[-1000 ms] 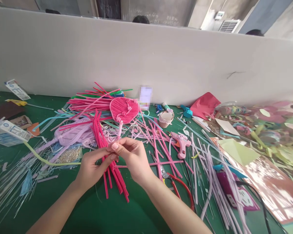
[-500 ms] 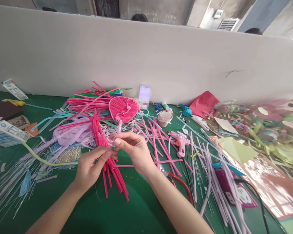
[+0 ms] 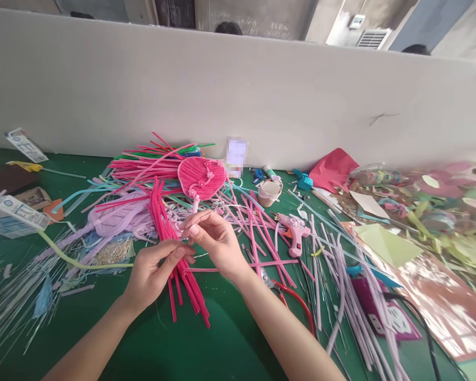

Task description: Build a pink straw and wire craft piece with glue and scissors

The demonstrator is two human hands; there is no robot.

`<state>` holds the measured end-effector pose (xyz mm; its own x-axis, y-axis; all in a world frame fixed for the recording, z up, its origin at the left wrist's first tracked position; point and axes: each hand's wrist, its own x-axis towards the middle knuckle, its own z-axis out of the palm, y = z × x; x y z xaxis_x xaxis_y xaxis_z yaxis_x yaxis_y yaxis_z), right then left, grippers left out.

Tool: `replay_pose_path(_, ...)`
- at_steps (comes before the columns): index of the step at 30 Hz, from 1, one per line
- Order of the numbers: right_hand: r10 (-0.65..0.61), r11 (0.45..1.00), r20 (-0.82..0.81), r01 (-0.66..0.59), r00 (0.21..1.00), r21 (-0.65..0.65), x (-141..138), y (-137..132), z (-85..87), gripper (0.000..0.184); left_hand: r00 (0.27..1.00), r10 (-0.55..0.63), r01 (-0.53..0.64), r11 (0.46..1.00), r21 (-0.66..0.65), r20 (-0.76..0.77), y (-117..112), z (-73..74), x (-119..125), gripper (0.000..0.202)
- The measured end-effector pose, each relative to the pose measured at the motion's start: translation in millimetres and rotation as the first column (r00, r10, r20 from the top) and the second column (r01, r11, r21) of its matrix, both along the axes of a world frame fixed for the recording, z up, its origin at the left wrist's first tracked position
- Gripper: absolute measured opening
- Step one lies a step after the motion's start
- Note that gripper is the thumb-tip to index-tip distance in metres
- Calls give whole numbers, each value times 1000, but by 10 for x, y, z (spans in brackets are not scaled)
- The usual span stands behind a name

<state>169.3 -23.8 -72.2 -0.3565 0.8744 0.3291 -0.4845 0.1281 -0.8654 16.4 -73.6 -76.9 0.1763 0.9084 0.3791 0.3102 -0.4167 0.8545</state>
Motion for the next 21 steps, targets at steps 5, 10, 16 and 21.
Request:
replay_pose_path(5,-56,990,65,46,996,136,-68,-85,113,14,1000,-14,15,1000,-27,21,6,4,7,30)
replay_pose_path(10,-152,977,113,131,982,171,-139,-132,144,17,998,-14,17,999,-52,66,1,-1,11,31)
replay_pose_path(16,-182,979,211,158,961,126,-125,-126,100,23,991,13,7,987,-159,130,2,4,1,33)
replay_pose_path(21,-82,997,169,78,982,29,-137,-130,34,23,990,37,-19,992,-128,134,5,10,7,36)
